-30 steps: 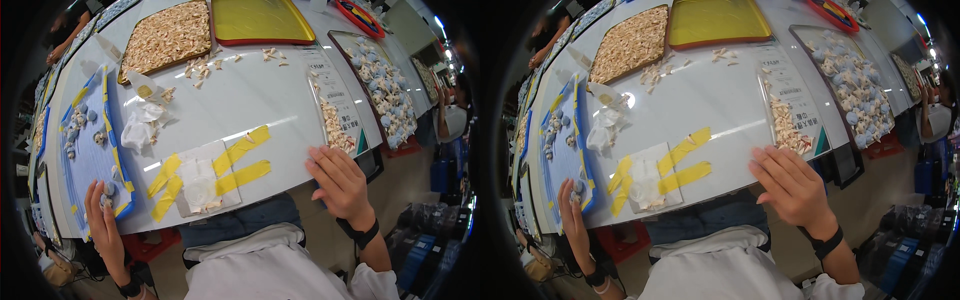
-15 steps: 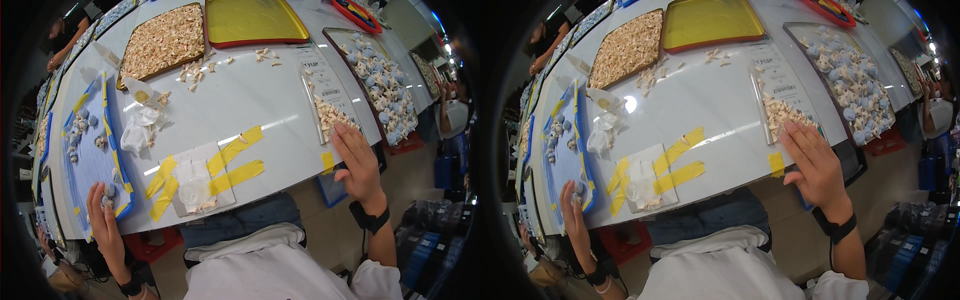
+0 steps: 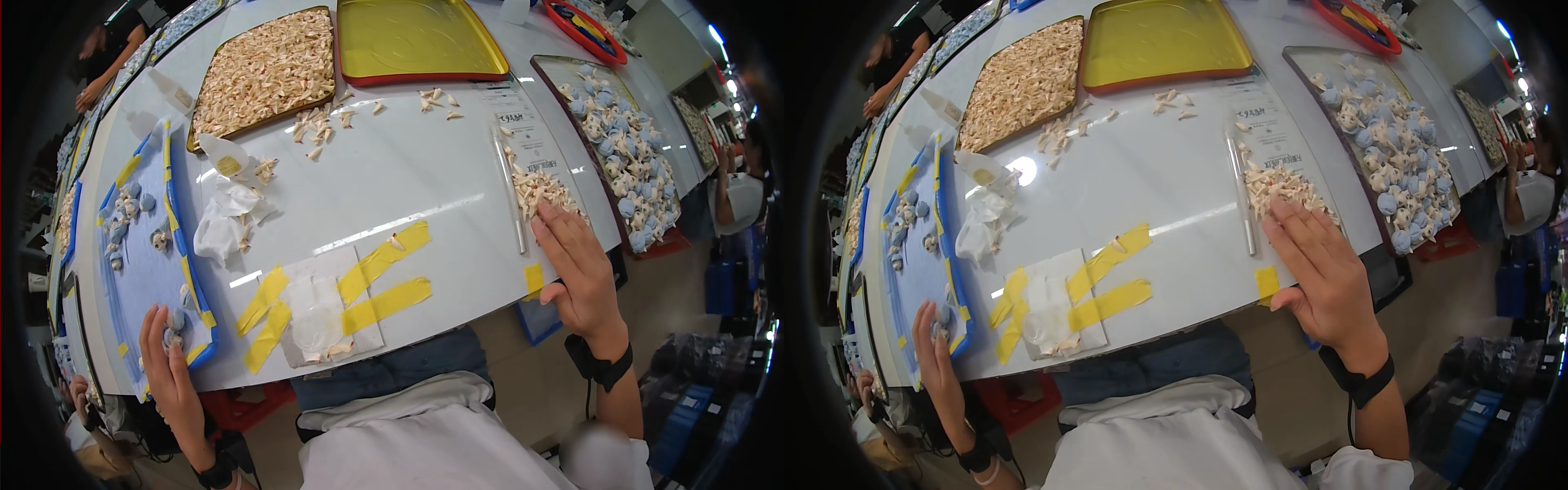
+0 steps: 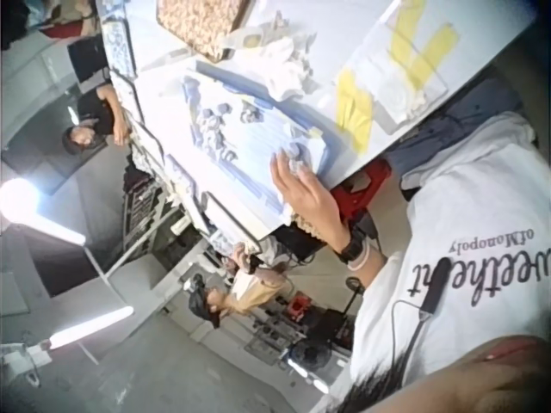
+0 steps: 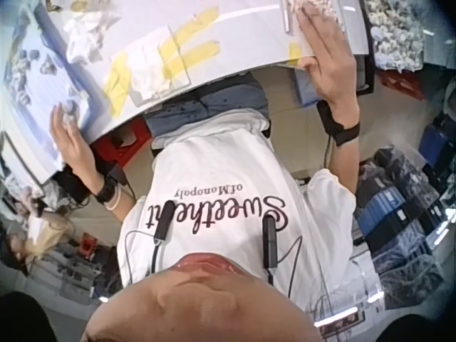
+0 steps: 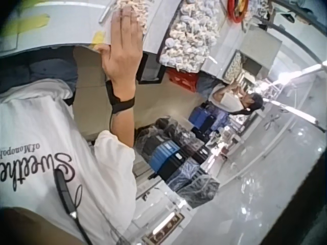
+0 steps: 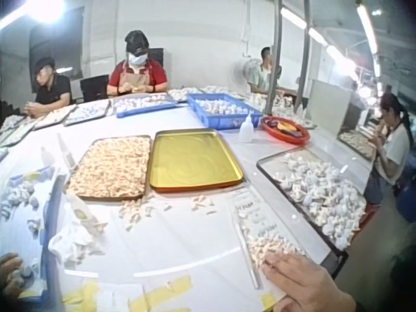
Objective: The person assembles small figurines by attaching tiny white components to the heads of blue and white dolls. They pick up each component from a tray, apply it to the doll's head, and place the finished unit onto a blue tray. The process is repeated continuously throughout the clip.
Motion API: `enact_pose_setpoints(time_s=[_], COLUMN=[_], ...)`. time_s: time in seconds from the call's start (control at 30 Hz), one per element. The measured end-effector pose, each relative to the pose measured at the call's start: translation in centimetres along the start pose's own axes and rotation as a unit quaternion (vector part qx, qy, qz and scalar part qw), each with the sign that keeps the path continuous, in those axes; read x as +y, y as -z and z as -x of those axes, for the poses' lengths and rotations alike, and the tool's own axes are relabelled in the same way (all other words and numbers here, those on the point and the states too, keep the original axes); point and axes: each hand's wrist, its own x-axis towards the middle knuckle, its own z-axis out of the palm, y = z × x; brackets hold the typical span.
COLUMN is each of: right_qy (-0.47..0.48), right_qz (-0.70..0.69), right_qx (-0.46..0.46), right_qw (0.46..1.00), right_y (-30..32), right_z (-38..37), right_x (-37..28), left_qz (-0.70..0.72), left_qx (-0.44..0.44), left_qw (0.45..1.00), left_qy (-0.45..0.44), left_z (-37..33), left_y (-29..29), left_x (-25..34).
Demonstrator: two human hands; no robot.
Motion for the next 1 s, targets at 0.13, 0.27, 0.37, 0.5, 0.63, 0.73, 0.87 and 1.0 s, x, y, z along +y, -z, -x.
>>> enact_pose_setpoints(time_s=[0.13, 0.27, 0.37, 0.5, 0.63, 0.73, 0.87, 1.0], right_qy=[-0.132, -0.229, -0.236, -0.222, -0.217, -0.216, -0.184, -0.161], right_qz=[0.032, -0.015, 0.038, 0.041, 0.028, 0.025, 0.03, -0.027], right_qx=[0.067, 0.036, -0.029, -0.031, -0.048, -0.052, -0.012, 0.039], right_qw=[0.988, 0.973, 0.97, 0.974, 0.975, 0.975, 0.982, 0.986], right_y=[-0.2, -0.7, -0.6, -0.8, -1.0, -1.1, -0.1, 2.5], right_z=[1.0, 1.5, -0.1, -1.6, -3.2, -3.7, -5.2, -9.9], right_x=[-1.2, -3.5, -3.1, -2.5, -1.8, -1.3, 0.2, 0.7], left_qz=[-0.02, -0.038, -0.043, -0.053, -0.041, -0.041, -0.053, -0.039], left_qx=[0.007, 0.013, 0.014, 0.002, -0.004, -0.001, -0.003, -0.004], left_qw=[1.0, 0.999, 0.999, 0.998, 0.998, 0.999, 0.998, 0.998], left_qy=[0.01, 0.004, 0.011, 0.02, 0.037, 0.036, 0.037, 0.046], left_z=[0.1, -0.3, -0.2, -0.4, -0.2, -0.4, -0.6, -0.6], left_y=[0.0, -0.3, -0.3, -0.2, 0.0, -0.5, -0.1, -0.5], left_x=[0.0, 0.2, 0.1, -0.1, -0.1, -0.1, -0.2, -0.6])
